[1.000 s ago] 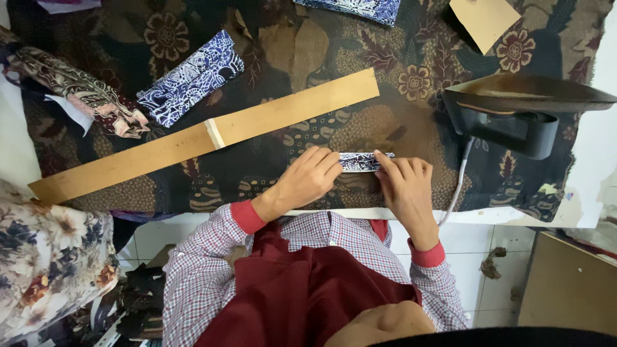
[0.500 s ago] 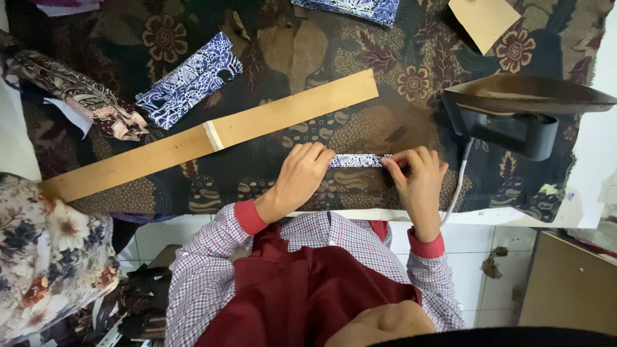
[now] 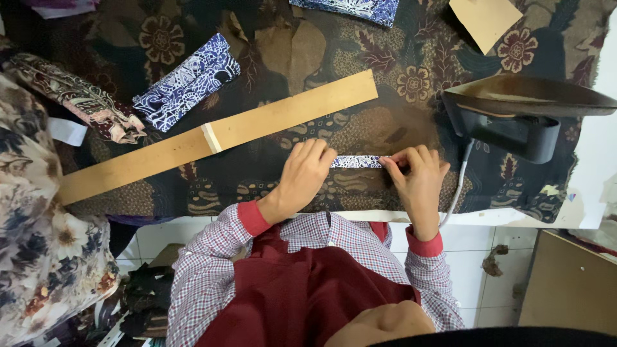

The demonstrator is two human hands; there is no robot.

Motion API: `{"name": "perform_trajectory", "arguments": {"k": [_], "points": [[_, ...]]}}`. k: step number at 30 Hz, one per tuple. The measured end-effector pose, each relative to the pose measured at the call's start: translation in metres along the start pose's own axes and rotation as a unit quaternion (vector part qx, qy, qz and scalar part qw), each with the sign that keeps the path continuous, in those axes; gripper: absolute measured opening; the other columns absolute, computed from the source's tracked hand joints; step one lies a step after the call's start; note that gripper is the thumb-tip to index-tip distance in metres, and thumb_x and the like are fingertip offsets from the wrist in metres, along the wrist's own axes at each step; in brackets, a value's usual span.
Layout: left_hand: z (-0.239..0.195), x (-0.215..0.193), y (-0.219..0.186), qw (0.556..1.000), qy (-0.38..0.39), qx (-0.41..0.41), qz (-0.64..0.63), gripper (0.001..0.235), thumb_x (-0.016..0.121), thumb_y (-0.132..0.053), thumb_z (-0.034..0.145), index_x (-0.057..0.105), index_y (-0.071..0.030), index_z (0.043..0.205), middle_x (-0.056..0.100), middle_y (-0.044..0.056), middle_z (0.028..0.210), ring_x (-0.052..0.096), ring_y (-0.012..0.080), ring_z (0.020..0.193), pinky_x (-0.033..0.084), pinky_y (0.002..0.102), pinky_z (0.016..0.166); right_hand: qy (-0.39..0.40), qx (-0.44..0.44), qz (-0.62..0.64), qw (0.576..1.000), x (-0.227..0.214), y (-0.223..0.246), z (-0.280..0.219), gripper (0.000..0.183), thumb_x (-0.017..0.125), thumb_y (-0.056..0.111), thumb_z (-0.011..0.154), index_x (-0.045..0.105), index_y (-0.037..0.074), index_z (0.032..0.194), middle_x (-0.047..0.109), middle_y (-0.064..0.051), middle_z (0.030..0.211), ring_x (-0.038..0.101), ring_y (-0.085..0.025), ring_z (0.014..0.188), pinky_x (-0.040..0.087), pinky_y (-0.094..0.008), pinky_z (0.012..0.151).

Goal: The person irons small rectangular pieces of patterned fabric on a table. They repeatedly place a piece on a long cardboard guide, press it with an iron, and set it aside. The person handles multiple pieces one at a time throughout the clip.

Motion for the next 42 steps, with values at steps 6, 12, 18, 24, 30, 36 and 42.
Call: {"name": "perform_trajectory", "arguments": {"k": [6, 12, 18, 24, 30, 36, 42], "points": [[0.003, 0.018, -0.028, 0.989, 0.033, 0.144, 0.019, 0.030, 0.062, -0.010, 0.093, 0.067, -0.008, 0.122, 0.061, -0.001, 0.107, 0.059, 0.0137, 0.103, 0.041, 0.033, 0.094, -0.008, 0.006, 0.001, 1.000, 0.001, -0.005, -0.001, 0.027, 0.084, 0.037, 0.088, 0.071, 0.013, 0.085, 0.058, 0.001, 0.084, 0.054, -0.021, 0.088, 0.032, -0.041, 0.087], [-0.001, 0.024, -0.036, 0.985, 0.045, 0.138, 0.095, 0.041, 0.061, -0.016, 0.091, 0.066, -0.008, 0.130, 0.064, -0.001, 0.113, 0.059, 0.0128, 0.103, 0.038, 0.031, 0.092, -0.041, 0.050, -0.005, 0.998, -0.004, -0.042, -0.013, 0.022, 0.081, 0.032, 0.097, 0.070, 0.013, 0.094, 0.060, -0.001, 0.093, 0.056, -0.019, 0.093, 0.036, -0.040, 0.090], [-0.002, 0.021, -0.041, 0.979, 0.023, 0.141, 0.147, 0.040, 0.060, -0.017, 0.092, 0.065, -0.008, 0.131, 0.063, 0.000, 0.117, 0.058, 0.0117, 0.105, 0.036, 0.030, 0.096, -0.252, 0.125, 0.279, 0.918, -0.034, -0.095, -0.026, 0.055, 0.079, 0.023, 0.104, 0.037, 0.005, 0.134, 0.049, -0.006, 0.115, 0.050, -0.013, 0.102, 0.047, -0.033, 0.090], [-0.004, 0.023, -0.041, 0.983, 0.033, 0.129, 0.125, 0.041, 0.059, -0.015, 0.093, 0.064, -0.006, 0.132, 0.062, 0.001, 0.119, 0.058, 0.0132, 0.107, 0.038, 0.030, 0.096, -0.276, 0.054, 0.530, 0.800, -0.053, -0.121, 0.010, 0.039, 0.073, 0.016, 0.109, 0.051, 0.003, 0.138, 0.059, -0.008, 0.129, 0.057, -0.017, 0.121, 0.049, -0.031, 0.113], [-0.004, 0.021, -0.040, 0.987, 0.020, 0.117, 0.106, 0.043, 0.059, -0.015, 0.089, 0.064, -0.006, 0.131, 0.062, 0.002, 0.119, 0.058, 0.0143, 0.107, 0.040, 0.032, 0.096, -0.138, 0.034, 0.257, 0.956, -0.096, -0.076, 0.002, 0.033, 0.081, 0.024, 0.109, 0.056, 0.002, 0.115, 0.056, -0.005, 0.101, 0.055, -0.010, 0.090, 0.047, -0.028, 0.082], [-0.008, 0.027, -0.034, 0.991, 0.037, 0.109, 0.074, 0.038, 0.060, -0.013, 0.092, 0.067, -0.006, 0.130, 0.061, 0.001, 0.115, 0.058, 0.0145, 0.107, 0.039, 0.032, 0.095, 0.036, -0.095, -0.142, 0.985, -0.071, -0.010, -0.001, 0.044, 0.089, 0.044, 0.081, 0.064, 0.008, 0.085, 0.063, -0.009, 0.070, 0.063, -0.024, 0.061, 0.046, -0.038, 0.056], [-0.009, 0.013, -0.008, 0.996, -0.020, 0.072, -0.051, 0.026, 0.060, -0.010, 0.091, 0.066, -0.009, 0.116, 0.063, 0.002, 0.121, 0.061, 0.0173, 0.119, 0.039, 0.036, 0.102, 0.077, -0.146, -0.195, 0.967, -0.049, 0.008, 0.001, 0.041, 0.087, 0.048, 0.076, 0.065, 0.013, 0.079, 0.067, -0.006, 0.070, 0.065, -0.027, 0.063, 0.045, -0.038, 0.054]]}}
Point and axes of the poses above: each hand's wrist, its own z-axis towards the middle knuckle, its own x-axis out of the palm, y = z × x, the point moved 7 cm from there along z, towards the middle knuckle
